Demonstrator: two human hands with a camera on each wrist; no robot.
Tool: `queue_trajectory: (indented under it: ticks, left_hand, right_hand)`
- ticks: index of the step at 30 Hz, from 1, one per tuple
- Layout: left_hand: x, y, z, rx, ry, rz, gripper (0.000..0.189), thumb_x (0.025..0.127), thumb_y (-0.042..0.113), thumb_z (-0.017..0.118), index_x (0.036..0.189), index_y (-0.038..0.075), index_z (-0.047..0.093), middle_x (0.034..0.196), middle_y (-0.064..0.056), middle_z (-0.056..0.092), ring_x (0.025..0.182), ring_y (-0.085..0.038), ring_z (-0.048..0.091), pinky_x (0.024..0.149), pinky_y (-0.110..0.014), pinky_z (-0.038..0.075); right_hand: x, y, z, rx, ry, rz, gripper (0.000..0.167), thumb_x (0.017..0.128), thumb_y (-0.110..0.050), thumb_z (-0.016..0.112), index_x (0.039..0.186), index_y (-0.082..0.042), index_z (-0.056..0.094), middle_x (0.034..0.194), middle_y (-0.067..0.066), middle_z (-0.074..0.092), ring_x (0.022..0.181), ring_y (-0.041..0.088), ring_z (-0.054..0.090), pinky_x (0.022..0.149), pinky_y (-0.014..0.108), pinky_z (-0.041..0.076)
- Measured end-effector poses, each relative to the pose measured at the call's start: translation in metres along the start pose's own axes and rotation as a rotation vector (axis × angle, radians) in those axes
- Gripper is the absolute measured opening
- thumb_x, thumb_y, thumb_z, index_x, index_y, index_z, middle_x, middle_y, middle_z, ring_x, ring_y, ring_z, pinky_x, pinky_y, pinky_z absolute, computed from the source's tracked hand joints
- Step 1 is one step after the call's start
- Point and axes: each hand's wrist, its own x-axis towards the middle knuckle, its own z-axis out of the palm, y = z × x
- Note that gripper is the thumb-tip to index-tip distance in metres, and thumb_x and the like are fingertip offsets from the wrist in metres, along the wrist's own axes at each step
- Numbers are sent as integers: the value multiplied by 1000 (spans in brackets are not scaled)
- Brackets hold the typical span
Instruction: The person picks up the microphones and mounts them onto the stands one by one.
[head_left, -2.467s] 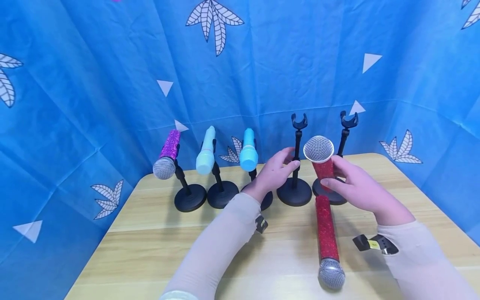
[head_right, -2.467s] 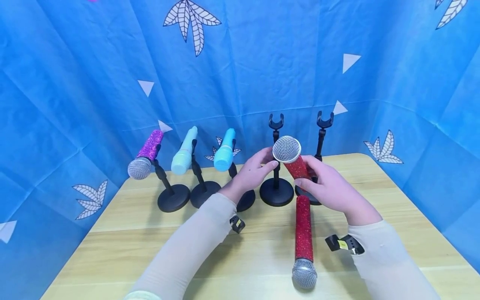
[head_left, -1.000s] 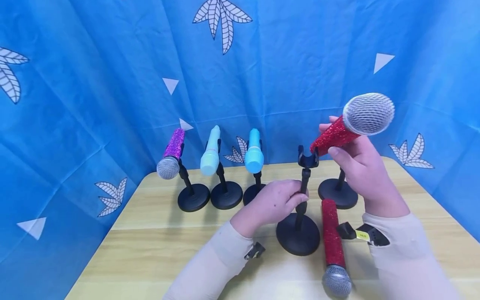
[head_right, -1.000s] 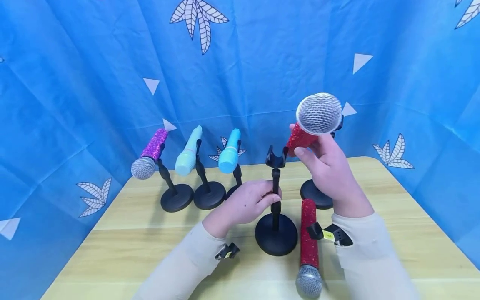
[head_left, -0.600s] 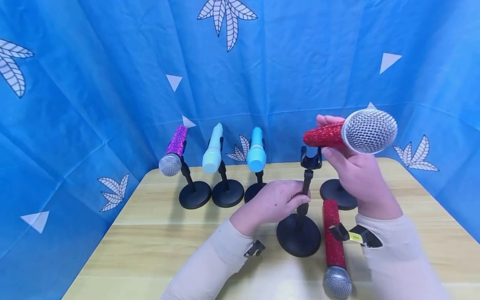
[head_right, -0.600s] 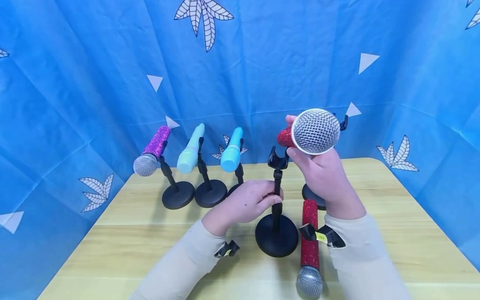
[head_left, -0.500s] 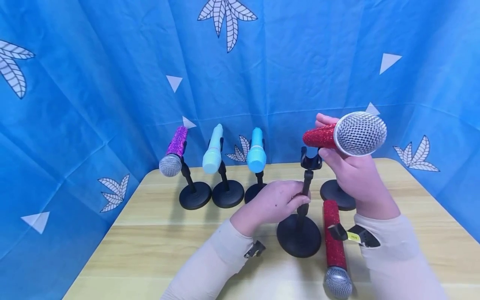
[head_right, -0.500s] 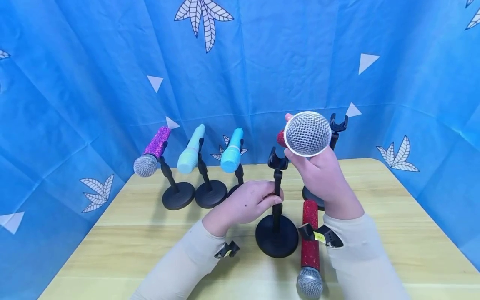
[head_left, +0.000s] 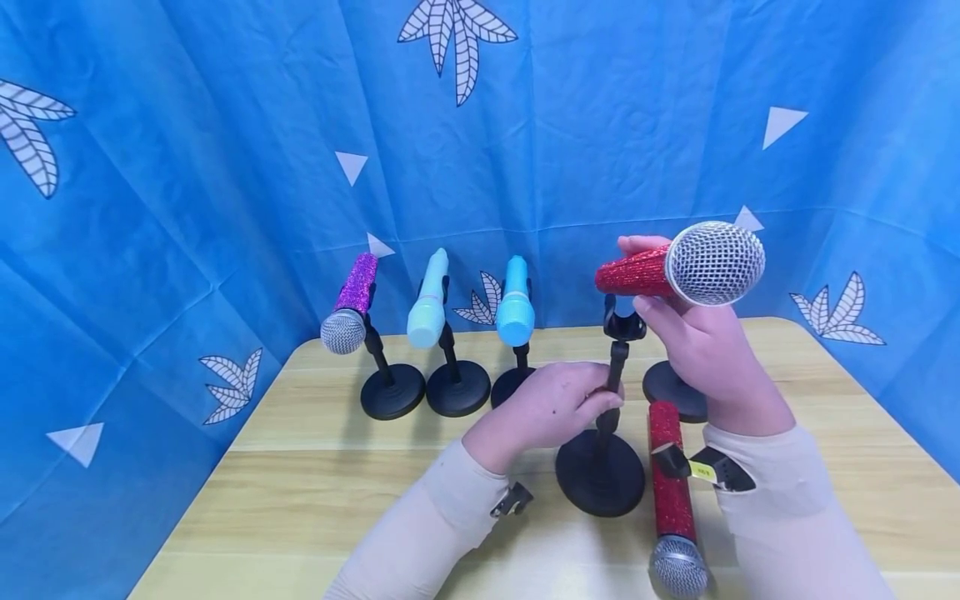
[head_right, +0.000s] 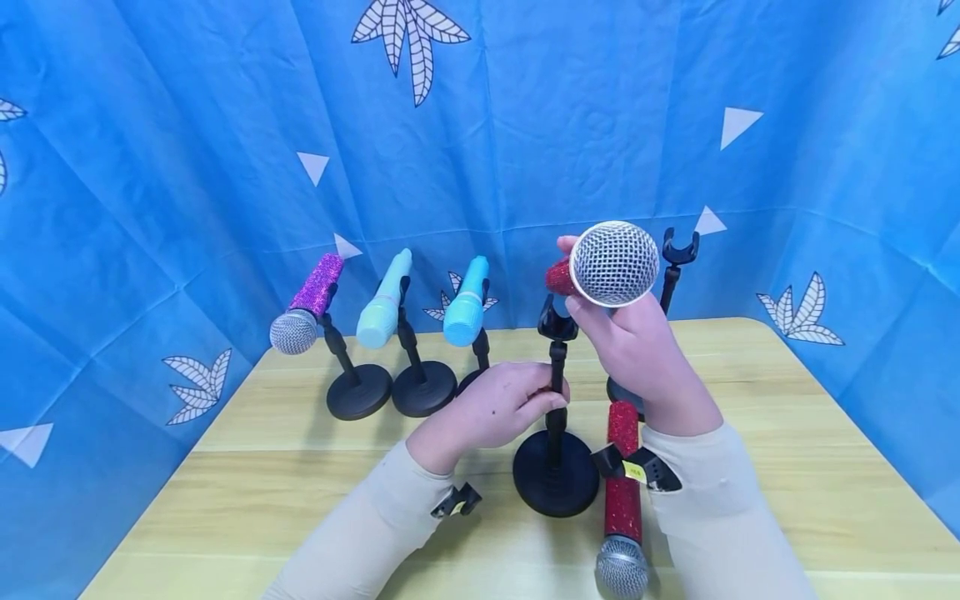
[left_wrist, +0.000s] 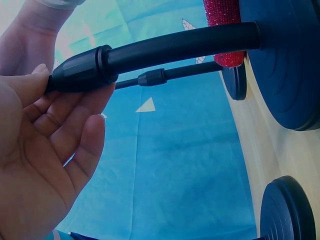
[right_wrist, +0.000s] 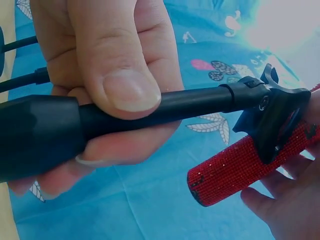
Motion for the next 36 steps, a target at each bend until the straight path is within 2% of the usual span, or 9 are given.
queue_trajectory:
  ticks: [5, 8, 12, 15, 19, 23, 28, 32, 36]
  left_hand:
    - [0, 1, 0, 20, -6, -5, 14, 102, 30, 62, 104, 16, 65, 77, 11, 58, 70, -4, 54, 64, -15, 44]
    - [0, 2, 1, 38, -8, -2, 15, 103, 31, 61, 102, 16, 64, 76, 11, 56, 70, -5, 53, 63, -16, 44]
    - [0, 1, 2, 40, -5, 10, 16, 103, 31, 59, 102, 16, 63, 76, 10, 56, 70, -5, 53, 62, -16, 43]
    - [-1, 1, 2, 23, 0, 18, 15, 104, 30, 59, 102, 15, 61, 77, 10, 56, 70, -4, 53, 62, -15, 43]
    - [-1, 1, 2, 10, 15, 37, 15, 104, 28, 59, 104, 14, 63, 79, 10, 58, 71, -5, 54, 63, -15, 43]
    - [-1, 0, 2, 5, 17, 34, 17, 104, 27, 58, 109, 14, 68, 87, 10, 63, 76, -4, 56, 69, -15, 44]
    - [-1, 0, 2, 20, 18, 28, 19, 104, 28, 59, 112, 14, 69, 90, 11, 64, 77, -4, 56, 70, -14, 44]
    - [-2, -1, 4, 66, 57, 54, 15, 103, 28, 60, 106, 14, 67, 80, 11, 59, 70, -4, 53, 63, -15, 42]
    - [-4, -2, 6, 105, 114, 84, 15, 102, 28, 63, 95, 14, 62, 71, 9, 52, 64, -4, 50, 58, -16, 38]
  right_hand:
    - [3, -4, 1, -64, -58, 52, 49, 94, 12, 50, 142, 3, 49, 145, 16, 51, 135, 30, 42, 102, 29, 40]
    - [4, -4, 0, -59, -106, 32, 51, 90, 15, 52, 140, 6, 48, 144, 15, 52, 136, 32, 40, 104, 32, 37]
    - [5, 1, -1, -144, -152, -50, 71, 75, 15, 71, 141, 5, 45, 144, 12, 51, 135, 30, 42, 105, 30, 38]
    - [4, 3, 0, -235, -159, -42, 89, 66, 9, 87, 143, 0, 43, 143, 7, 49, 134, 27, 42, 102, 28, 42]
    - [1, 3, 6, -337, -134, 86, 91, 69, -1, 91, 145, -3, 41, 142, 8, 48, 130, 27, 44, 103, 45, 45]
    - [-4, 5, 14, -467, -69, 176, 83, 76, -15, 89, 141, 1, 40, 129, 17, 51, 118, 32, 49, 93, 59, 45]
    - [-7, 7, 20, -540, 3, 176, 70, 78, -18, 87, 130, 4, 45, 109, 16, 55, 101, 32, 54, 83, 51, 46]
    - [-8, 4, 22, -529, 30, 209, 76, 77, -18, 88, 137, 1, 44, 121, 16, 56, 107, 31, 55, 87, 54, 49]
    - [-9, 0, 27, -522, 59, 273, 83, 78, -19, 88, 142, -3, 38, 122, 14, 56, 107, 29, 57, 88, 55, 51]
